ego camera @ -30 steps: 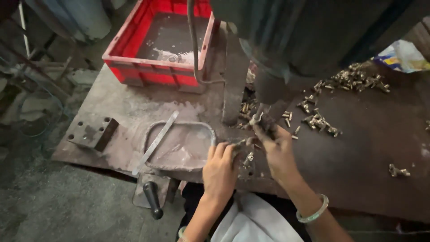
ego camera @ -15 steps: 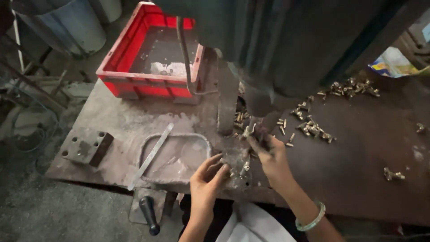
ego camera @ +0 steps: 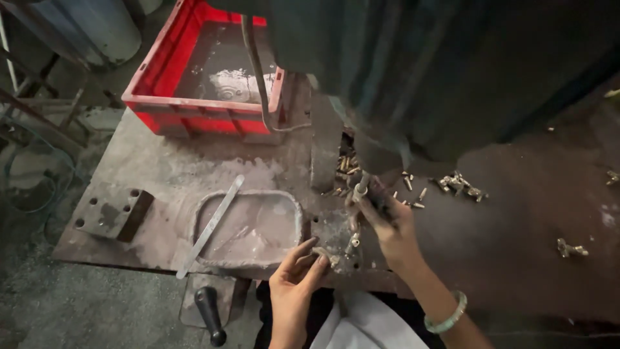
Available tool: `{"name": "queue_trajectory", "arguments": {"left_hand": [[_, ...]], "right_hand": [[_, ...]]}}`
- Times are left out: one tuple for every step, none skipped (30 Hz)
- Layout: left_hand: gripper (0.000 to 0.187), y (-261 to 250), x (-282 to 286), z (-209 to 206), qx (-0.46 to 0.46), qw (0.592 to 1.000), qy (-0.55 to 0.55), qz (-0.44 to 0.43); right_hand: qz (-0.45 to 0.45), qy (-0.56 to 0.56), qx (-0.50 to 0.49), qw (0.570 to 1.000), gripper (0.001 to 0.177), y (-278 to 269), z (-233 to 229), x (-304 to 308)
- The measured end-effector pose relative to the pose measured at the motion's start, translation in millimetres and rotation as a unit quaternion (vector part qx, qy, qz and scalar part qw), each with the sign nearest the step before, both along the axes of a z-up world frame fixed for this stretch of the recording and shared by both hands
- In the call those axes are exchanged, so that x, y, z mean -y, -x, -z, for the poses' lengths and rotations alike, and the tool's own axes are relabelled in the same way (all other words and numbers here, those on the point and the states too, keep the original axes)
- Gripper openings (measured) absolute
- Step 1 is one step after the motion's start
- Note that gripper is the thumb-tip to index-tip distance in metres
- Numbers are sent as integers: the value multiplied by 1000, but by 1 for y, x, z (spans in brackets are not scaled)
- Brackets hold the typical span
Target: The person drills holes in small brass fittings one at a time using a bench drill press. They pick a fitting from a pile on the worktable, hold it under the spinning bit, then dip or rinse the part in a tray of liquid and set it with the finished pieces.
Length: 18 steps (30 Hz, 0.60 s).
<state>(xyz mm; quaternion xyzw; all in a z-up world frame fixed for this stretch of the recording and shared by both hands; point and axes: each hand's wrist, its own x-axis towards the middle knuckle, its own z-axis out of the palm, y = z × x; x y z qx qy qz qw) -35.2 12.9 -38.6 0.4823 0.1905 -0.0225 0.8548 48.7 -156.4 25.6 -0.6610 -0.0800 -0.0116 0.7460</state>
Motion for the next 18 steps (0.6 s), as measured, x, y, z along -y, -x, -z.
{"name": "queue_trajectory", "arguments": {"left_hand": [[46, -6, -1, -12, 2, 1000, -1, 0], [46, -11, -2, -23, 30, 1000, -8, -6], [46, -16, -3, -34, 56, 998, -14, -12], [46, -22, -3, -78, 57, 998, -14, -12], [43, -22, -3, -120, 143, 988, -51, -28], [41, -23, -2, -163, 228, 969, -88, -43], [41, -24, -2, -154, 227, 969, -87, -43], [30, -25, -2, -147, 225, 973, 38, 22], [31, -28, -3, -141, 224, 957, 160, 87], [31, -38, -1, -125, 228, 957, 159, 87], [30, -48, 1, -108, 383, 897, -214, 47], [44, -60, 2, -92, 472, 688, -551, -4], [44, -51, -1, -79, 477, 685, -551, -4], [44, -44, -5, -66, 441, 698, -564, -4], [43, -44, -1, -50, 411, 713, -568, -9], [43, -66, 3, -55, 422, 712, -562, -16], [41, -59, 0, -59, 353, 736, -577, 13], [39, -50, -3, -61, 282, 756, -589, 43]], "right_hand": [[0, -1, 2, 1000, 17, -4, 5, 1], [-4, -22, 3, 1000, 17, -7, 9, 1], [-7, -43, 2, 999, 18, -10, 14, 3], [-7, -43, 4, 999, 18, -16, 21, 9], [5, 10, 7, 1000, 21, -13, 30, 18], [15, 63, 10, 998, 25, -10, 38, 26], [15, 63, 9, 998, 25, -14, 49, 32], [-17, 50, -12, 999, 28, -18, 59, 39], [-50, 34, -28, 998, 32, -25, 67, 43], [-51, 34, -24, 998, 32, -23, 82, 48], [-43, 21, -34, 998, 28, -21, 98, 51], [-36, 8, -45, 998, 26, -22, 114, 54], [-34, 5, -40, 999, 26, -18, 114, 53], [-61, 71, -26, 995, 31, -16, 116, 52], [-83, 146, -6, 986, 38, -21, 116, 60], [-77, 154, 5, 985, 38, -30, 111, 67], [-75, 165, 2, 983, 36, -6, 113, 66], [-74, 176, -1, 982, 35, 19, 116, 64]]}}
